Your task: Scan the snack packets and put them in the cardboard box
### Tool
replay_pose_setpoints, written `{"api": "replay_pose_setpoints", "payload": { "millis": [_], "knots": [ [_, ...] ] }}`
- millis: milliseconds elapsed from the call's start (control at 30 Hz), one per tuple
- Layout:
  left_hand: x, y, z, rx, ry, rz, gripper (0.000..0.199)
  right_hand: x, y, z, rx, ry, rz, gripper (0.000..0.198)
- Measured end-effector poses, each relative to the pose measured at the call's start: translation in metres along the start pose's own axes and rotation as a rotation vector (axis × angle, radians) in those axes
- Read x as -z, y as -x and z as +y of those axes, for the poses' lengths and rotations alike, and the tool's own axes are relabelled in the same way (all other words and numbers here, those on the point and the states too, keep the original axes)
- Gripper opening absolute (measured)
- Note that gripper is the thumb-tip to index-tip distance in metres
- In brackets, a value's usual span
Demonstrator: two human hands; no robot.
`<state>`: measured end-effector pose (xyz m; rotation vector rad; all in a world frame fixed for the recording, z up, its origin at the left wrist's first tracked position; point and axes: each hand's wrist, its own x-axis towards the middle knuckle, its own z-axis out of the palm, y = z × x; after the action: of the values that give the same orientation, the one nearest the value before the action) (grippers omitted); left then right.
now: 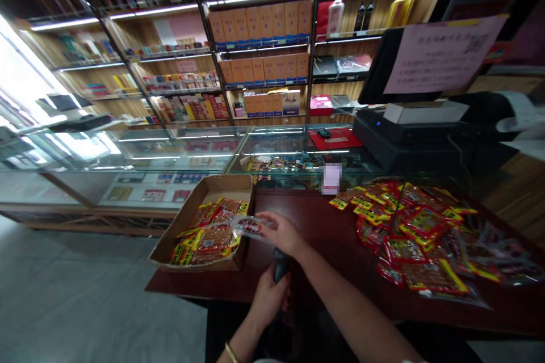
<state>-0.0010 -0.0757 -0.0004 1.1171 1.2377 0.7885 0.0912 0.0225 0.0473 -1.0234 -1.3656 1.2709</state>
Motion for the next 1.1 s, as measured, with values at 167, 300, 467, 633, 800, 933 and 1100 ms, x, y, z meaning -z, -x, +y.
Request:
{"api": "replay_pose_setpoints", "payload": {
  "millis": [167, 300, 467, 633, 800, 933, 1100],
  "knots": [
    [0.002, -0.001, 0.001, -0.022, -0.009, -0.003, 0.037, 0.021, -0.015, -0.003, 0.211, 0.372, 0.101, 0.031],
    [0.004, -0.003, -0.006, -0.036, 0.003, 0.005, 0.04, 0.129, 0.005, 0.016, 0.083, 0.862, 0.402, 0.034],
    [0.002, -0.006, -0.01, -0.034, -0.01, -0.002, 0.044, 0.22, 0.014, 0.04, -0.069, 1.404, 0.504, 0.06],
    [0.002, -0.007, -0.004, -0.002, -0.035, 0.004, 0.049, 0.222, 0.018, 0.035, 0.025, 1.431, 0.399, 0.038],
    [0.009, 0.005, -0.002, 0.007, 0.051, 0.032, 0.054, 0.147, 0.054, 0.035, 0.093, 1.334, 0.338, 0.031],
    [0.011, 0.021, 0.006, 0.019, 0.051, 0.028, 0.049, 0.08, 0.087, 0.043, 0.044, 1.256, 0.181, 0.027],
    [0.011, 0.031, 0.021, 0.024, 0.031, 0.046, 0.049, 0.107, 0.083, 0.03, 0.038, 1.123, 0.048, 0.043]
  ]
}}
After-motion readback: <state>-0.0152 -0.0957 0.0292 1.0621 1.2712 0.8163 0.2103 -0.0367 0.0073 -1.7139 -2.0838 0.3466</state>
